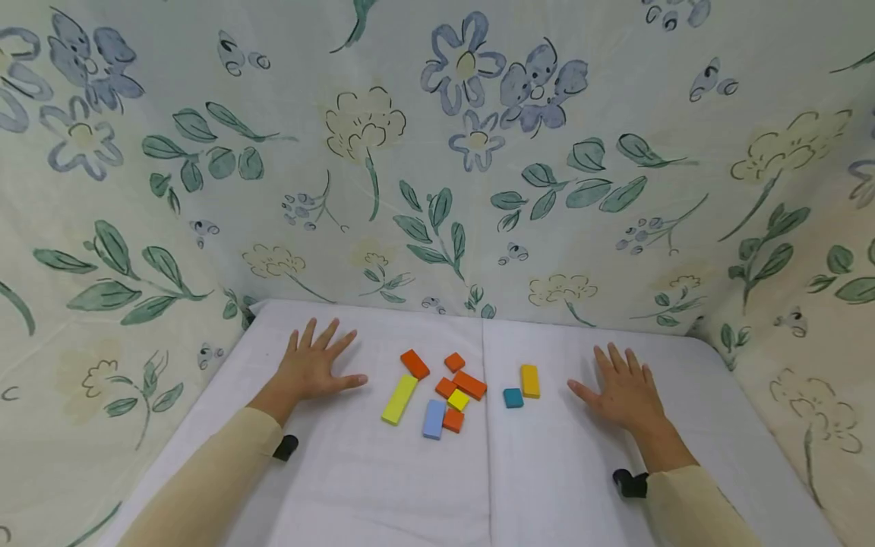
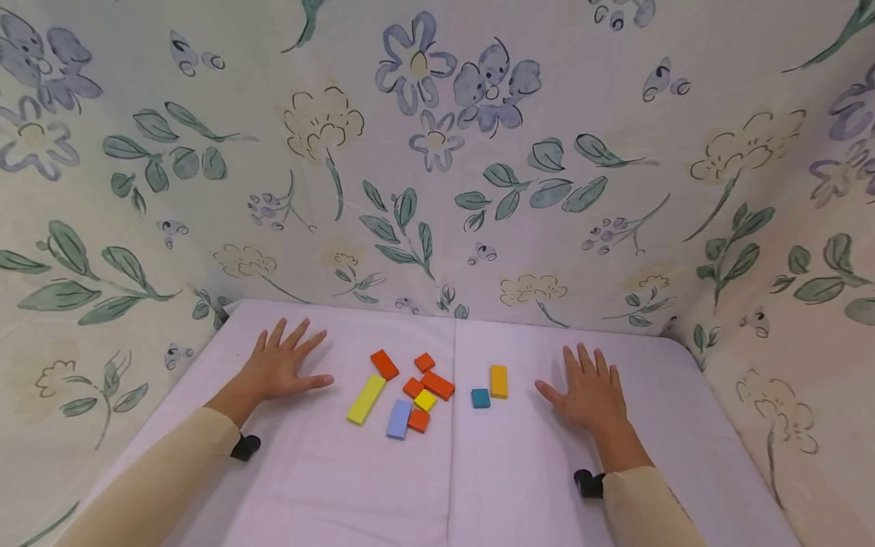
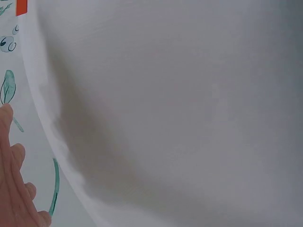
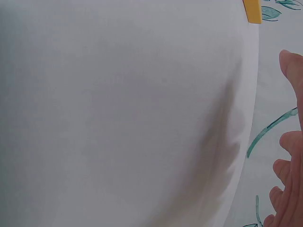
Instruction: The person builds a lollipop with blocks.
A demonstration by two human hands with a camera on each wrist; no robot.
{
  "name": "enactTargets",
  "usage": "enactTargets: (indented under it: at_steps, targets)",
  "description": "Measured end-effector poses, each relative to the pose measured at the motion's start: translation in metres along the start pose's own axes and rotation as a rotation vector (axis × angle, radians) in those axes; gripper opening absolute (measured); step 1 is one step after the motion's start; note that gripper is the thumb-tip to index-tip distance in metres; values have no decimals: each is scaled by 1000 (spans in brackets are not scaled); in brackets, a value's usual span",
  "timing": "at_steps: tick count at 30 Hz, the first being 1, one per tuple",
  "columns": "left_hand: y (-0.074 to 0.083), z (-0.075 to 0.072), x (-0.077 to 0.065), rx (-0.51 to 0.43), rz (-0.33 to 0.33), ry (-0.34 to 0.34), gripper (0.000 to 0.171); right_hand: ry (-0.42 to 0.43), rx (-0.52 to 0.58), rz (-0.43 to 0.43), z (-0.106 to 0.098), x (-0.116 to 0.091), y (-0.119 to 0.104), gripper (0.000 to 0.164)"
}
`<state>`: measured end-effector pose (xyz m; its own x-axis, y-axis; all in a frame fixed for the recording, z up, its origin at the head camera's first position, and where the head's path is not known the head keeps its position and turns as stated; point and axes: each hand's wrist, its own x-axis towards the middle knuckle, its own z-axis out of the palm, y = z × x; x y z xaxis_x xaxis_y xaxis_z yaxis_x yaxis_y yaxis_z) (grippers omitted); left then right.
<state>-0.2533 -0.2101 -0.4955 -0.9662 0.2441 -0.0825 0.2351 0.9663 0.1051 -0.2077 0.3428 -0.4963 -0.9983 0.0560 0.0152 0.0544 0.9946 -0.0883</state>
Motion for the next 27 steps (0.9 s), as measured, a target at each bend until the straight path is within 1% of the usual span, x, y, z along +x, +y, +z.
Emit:
enactTargets:
  at_steps: [7, 12, 16, 21, 25, 27]
  targets:
    - [-1, 3, 0, -7, 8, 4, 106, 8, 19, -1, 0, 0, 0, 105]
    - [0, 3, 0, -17, 12, 13, 105, 43, 16, -16, -1, 1, -2, 102]
    - [3, 5, -2, -42, 23, 25, 103, 64, 31, -32, -2, -1, -9, 99]
    - [14, 7, -4, -58, 38, 31, 101, 64, 87, -61, -4, -5, -24, 92]
    - [28, 8, -7, -84, 57, 26, 98, 29, 137, -63, -4, -9, -36, 86]
    - [35, 9, -10, -115, 64, 21, 96, 6, 169, -66, -3, -11, -43, 83]
